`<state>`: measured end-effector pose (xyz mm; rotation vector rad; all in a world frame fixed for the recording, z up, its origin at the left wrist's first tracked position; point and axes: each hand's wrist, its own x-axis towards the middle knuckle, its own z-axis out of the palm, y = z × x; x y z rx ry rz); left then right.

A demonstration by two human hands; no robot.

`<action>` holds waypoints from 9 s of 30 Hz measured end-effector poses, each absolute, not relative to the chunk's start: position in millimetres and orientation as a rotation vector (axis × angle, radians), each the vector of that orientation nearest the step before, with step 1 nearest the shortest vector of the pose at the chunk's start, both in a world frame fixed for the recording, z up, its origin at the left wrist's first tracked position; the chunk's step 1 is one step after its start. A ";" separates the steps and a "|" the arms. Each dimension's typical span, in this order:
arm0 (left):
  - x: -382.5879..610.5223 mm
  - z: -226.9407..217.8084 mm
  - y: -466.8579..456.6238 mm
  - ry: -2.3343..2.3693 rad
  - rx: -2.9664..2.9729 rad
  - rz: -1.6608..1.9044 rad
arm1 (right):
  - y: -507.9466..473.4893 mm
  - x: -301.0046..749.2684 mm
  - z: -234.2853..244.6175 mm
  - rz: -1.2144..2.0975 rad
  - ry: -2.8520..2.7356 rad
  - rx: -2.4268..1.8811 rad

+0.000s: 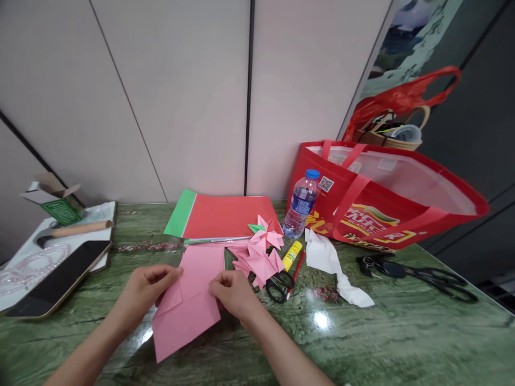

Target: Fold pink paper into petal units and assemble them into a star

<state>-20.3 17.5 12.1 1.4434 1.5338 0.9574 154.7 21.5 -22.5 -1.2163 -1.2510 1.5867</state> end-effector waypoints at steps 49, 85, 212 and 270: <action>-15.9 21.1 11.5 1.327 1.277 0.998 | 7.5 158.0 -11.9 0.291 -1.738 -0.857; -12.6 10.6 8.9 1.104 1.124 0.977 | 16.6 157.2 -10.3 1.238 -1.308 -1.169; 3.0 4.5 4.3 1.140 1.010 1.159 | 8.8 152.9 -12.4 0.838 -1.405 -1.170; 2.5 3.2 5.1 1.210 1.020 1.131 | 14.9 148.8 -25.4 1.259 -1.162 -1.076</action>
